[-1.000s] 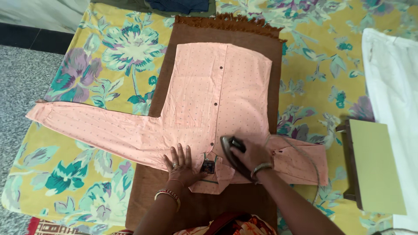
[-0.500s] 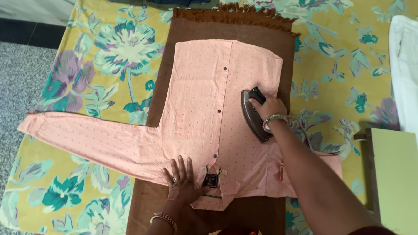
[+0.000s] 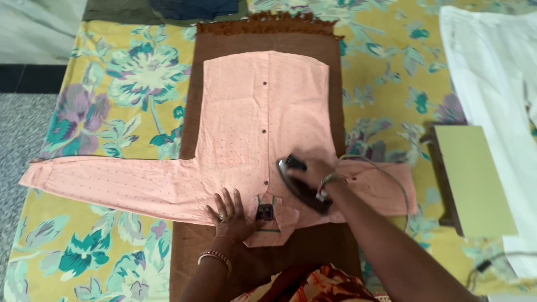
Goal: The person irons a pink long-sleeved shirt laid out on a floral-patterned bed. They smooth the fabric with their hands, adjust the collar and sleeves, and use a black iron to press the garment, focusing on the sleeves and body.
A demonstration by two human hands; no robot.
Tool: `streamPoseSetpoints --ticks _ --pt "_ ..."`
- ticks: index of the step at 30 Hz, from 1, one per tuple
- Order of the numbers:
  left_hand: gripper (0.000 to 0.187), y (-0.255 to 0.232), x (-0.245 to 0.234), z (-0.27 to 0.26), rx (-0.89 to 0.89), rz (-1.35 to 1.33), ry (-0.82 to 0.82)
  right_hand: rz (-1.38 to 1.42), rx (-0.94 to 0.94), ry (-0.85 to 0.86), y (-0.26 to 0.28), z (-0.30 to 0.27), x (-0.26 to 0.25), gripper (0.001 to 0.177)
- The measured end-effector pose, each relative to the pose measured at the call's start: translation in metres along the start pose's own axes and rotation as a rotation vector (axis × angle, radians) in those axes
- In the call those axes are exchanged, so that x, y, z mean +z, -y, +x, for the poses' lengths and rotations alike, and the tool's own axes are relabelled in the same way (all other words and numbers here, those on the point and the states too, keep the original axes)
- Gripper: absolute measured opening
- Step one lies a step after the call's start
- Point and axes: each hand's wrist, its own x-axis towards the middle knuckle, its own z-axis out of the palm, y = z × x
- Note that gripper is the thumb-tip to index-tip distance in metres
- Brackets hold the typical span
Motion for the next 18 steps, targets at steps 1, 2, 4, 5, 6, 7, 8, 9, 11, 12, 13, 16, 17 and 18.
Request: streamPoseSetpoints --ticks 1,2,4,5,6,7,8,9,11,12,13,16,17,18 --pt "0.135 0.000 0.001 0.001 0.001 0.023 0.000 -0.001 -0.035 -0.006 0.004 -0.020 0.009 0.068" --pt "0.135 0.001 0.001 0.001 0.000 0.043 0.001 -0.004 -0.073 -0.009 0.007 -0.039 0.016 0.067" --pt "0.135 0.000 0.002 0.002 -0.004 0.061 0.003 -0.016 -0.037 0.010 0.017 -0.069 0.025 0.066" --pt "0.135 0.000 0.002 0.003 -0.007 0.059 0.005 -0.022 -0.020 0.022 0.021 -0.081 0.026 0.065" --pt "0.135 0.000 0.003 0.002 -0.013 0.055 0.006 -0.068 0.009 0.008 0.026 -0.089 0.027 0.063" --pt "0.135 -0.002 0.004 0.003 -0.009 0.053 0.001 -0.113 0.037 -0.005 0.030 -0.095 0.028 0.062" --pt "0.134 -0.001 0.005 0.003 -0.010 0.051 -0.004 -0.158 0.063 -0.016 0.034 -0.099 0.027 0.061" --pt "0.134 -0.001 0.005 0.003 -0.011 0.048 -0.010 -0.157 0.059 -0.042 0.037 -0.101 0.024 0.060" --pt "0.136 0.001 0.005 0.001 -0.009 0.060 -0.020 -0.153 0.050 -0.094 0.042 -0.096 0.020 0.057" --pt "0.137 0.000 0.005 0.001 -0.010 0.061 -0.024 -0.146 0.027 -0.130 0.044 -0.090 0.017 0.056" --pt "0.137 0.000 0.004 0.004 -0.008 0.063 -0.018 -0.139 0.004 -0.167 0.046 -0.079 0.013 0.055" --pt "0.137 0.000 0.004 0.005 -0.016 0.056 0.007 -0.120 -0.049 -0.267 0.048 -0.040 -0.003 0.056" --pt "0.137 -0.001 0.005 0.006 -0.019 0.048 0.012 -0.113 -0.065 -0.302 0.049 -0.023 -0.010 0.057" --pt "0.137 -0.001 0.003 0.006 -0.021 0.041 0.016 -0.196 -0.078 -0.355 0.051 -0.006 -0.017 0.055"
